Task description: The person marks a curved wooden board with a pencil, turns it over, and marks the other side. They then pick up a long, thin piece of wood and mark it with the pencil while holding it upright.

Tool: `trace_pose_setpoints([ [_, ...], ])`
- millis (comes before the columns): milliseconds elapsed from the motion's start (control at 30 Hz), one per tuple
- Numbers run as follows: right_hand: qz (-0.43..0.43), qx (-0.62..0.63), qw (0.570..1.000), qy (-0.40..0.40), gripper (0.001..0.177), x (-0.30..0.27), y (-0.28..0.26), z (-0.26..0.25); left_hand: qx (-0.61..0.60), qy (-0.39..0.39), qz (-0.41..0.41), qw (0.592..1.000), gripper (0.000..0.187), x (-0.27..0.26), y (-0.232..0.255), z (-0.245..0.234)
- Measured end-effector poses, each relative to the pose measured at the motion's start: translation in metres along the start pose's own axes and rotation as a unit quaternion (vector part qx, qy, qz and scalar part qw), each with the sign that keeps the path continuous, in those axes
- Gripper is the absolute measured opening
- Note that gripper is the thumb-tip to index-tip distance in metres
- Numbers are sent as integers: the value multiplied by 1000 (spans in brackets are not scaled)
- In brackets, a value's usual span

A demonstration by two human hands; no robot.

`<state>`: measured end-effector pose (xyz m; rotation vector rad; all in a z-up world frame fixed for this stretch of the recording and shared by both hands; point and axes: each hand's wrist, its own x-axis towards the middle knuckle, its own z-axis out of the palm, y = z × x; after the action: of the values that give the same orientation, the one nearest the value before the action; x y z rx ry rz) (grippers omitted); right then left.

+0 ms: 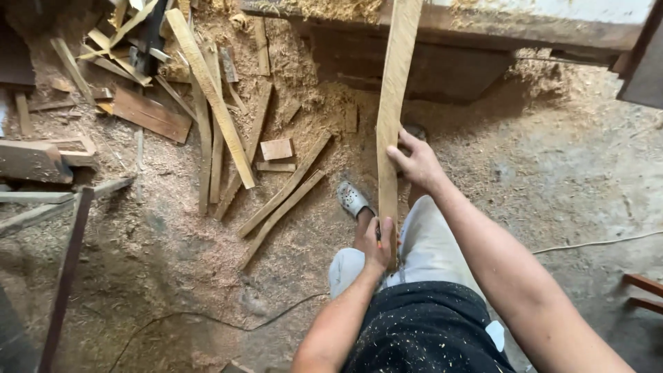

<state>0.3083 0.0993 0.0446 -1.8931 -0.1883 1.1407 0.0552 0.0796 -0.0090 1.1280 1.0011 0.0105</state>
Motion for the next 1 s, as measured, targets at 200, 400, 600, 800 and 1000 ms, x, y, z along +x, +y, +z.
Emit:
trace_pose_setpoints([
  [200, 12, 63, 998, -9, 65, 2, 14, 3, -7, 1, 16, 1000, 47, 2, -12, -3],
  [400, 8, 71, 997, -15, 55, 18, -16, -11, 16, 25, 19, 999, 46, 19, 27, 11],
  [600, 72, 19, 997, -3, 65, 0, -27, -2, -23, 4, 1, 1000, 45, 3, 7, -1],
  [800, -57, 81, 995, 9, 63, 32, 21, -1, 77, 36, 31, 996, 44, 15, 12, 1],
  [1000, -29, 57, 998, 14, 62, 38, -39, -15, 100, 45, 71, 991, 45, 36, 32, 9],
])
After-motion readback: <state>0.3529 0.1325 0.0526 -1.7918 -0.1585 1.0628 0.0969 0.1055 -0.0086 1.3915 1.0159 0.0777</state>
